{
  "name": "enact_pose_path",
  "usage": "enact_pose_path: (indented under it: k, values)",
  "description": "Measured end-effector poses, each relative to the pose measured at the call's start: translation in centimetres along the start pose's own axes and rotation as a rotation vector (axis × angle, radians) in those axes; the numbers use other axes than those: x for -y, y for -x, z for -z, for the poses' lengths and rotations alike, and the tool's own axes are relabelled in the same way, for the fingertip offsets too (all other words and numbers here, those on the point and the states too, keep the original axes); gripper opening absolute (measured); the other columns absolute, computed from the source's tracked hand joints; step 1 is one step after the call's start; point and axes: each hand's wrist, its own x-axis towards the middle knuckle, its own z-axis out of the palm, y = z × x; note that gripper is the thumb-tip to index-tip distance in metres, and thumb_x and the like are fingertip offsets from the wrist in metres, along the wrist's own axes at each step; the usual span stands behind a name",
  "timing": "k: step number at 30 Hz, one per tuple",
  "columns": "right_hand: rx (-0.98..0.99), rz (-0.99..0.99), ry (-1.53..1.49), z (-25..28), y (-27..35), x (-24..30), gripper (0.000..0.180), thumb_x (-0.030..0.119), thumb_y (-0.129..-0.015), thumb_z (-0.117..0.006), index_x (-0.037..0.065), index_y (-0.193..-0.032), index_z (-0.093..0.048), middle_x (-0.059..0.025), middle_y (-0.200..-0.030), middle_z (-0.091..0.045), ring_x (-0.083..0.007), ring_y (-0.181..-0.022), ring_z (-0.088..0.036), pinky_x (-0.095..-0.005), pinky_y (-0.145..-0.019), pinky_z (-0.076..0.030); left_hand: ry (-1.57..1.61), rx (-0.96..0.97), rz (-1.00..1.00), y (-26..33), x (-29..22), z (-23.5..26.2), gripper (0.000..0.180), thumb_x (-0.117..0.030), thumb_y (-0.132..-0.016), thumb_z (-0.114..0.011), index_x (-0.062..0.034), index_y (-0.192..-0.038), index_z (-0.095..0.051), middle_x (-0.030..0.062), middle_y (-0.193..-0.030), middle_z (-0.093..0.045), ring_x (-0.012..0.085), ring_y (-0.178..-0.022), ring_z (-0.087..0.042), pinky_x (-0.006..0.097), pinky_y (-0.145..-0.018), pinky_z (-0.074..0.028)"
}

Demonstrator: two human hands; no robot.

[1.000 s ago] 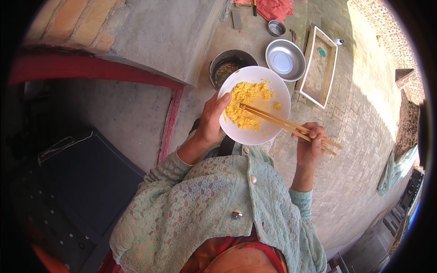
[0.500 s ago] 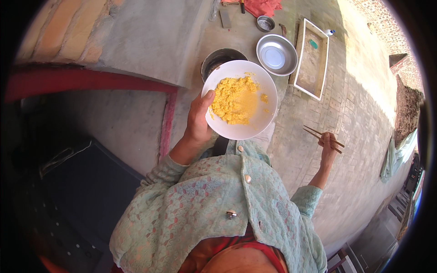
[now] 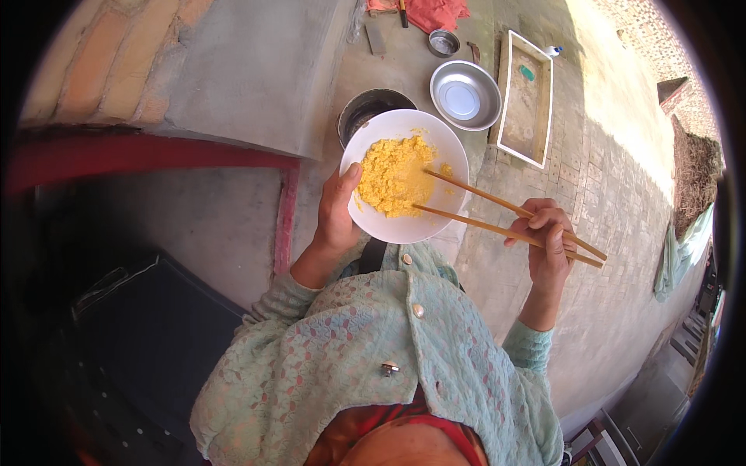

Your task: The person holds a white bowl containing a yellow liquid and stirs it with chopsticks. The mixture gradually thickens into a yellow solid. The person walks from an indoor area to an outdoor patio while continuing to stir, then returns indoors.

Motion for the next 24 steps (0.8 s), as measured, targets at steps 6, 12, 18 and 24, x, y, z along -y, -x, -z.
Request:
enact_pose_path:
  k: [6,12,18,24]
  values:
    - [-0.005,0.112,0.043,-2.8,-1.4,-3.0,0.032,0.03,-0.093,-0.051,-0.001,-0.087,-0.058,-0.0167,-0.098,-0.054,-0.0258,-0.082,-0.062,-0.0378,-0.069,-0.056,-0.069,0.051,0.015,0.2,-0.2,0.4,0.049,-0.031,-0.095,-0.039,0.0051,-0.128,-0.041,0.014,-0.12,-0.055,0.0177,-0.109,-0.054,0.03,-0.092,-0.042]
    - [0.189,-0.022,-0.043,-4.0,-1.3,-2.8,0.033,0.032,-0.091,-0.056,0.0,-0.084,-0.061,-0.018,-0.094,-0.059,-0.026,-0.082,-0.063,-0.0387,-0.076,-0.053,-0.006,0.025,0.011,0.2,-0.3,0.5,0.05,-0.032,-0.095,-0.04,0.0054,-0.127,-0.041,0.0136,-0.12,-0.055,0.0182,-0.109,-0.054,0.03,-0.092,-0.042]
    - [0.204,0.126,0.092,-0.3,-2.1,-1.1,0.035,0.035,-0.09,-0.056,0.0,-0.083,-0.06,-0.0179,-0.091,-0.06,-0.0271,-0.081,-0.062,-0.0375,-0.073,-0.053,0.065,0.022,0.017,0.2,-0.4,0.5,0.048,-0.031,-0.095,-0.04,0.0055,-0.125,-0.043,0.0142,-0.118,-0.056,0.0185,-0.108,-0.056,0.03,-0.091,-0.043]
    - [0.086,0.051,0.179,-2.1,-2.7,-0.7,0.039,0.037,-0.092,-0.052,-0.001,-0.089,-0.06,-0.0172,-0.097,-0.058,-0.0255,-0.084,-0.064,-0.0381,-0.078,-0.054,0.073,0.028,0.024,0.2,-0.3,0.6,0.047,-0.031,-0.095,-0.041,0.006,-0.125,-0.043,0.0143,-0.118,-0.056,0.0185,-0.107,-0.056,0.03,-0.09,-0.044]
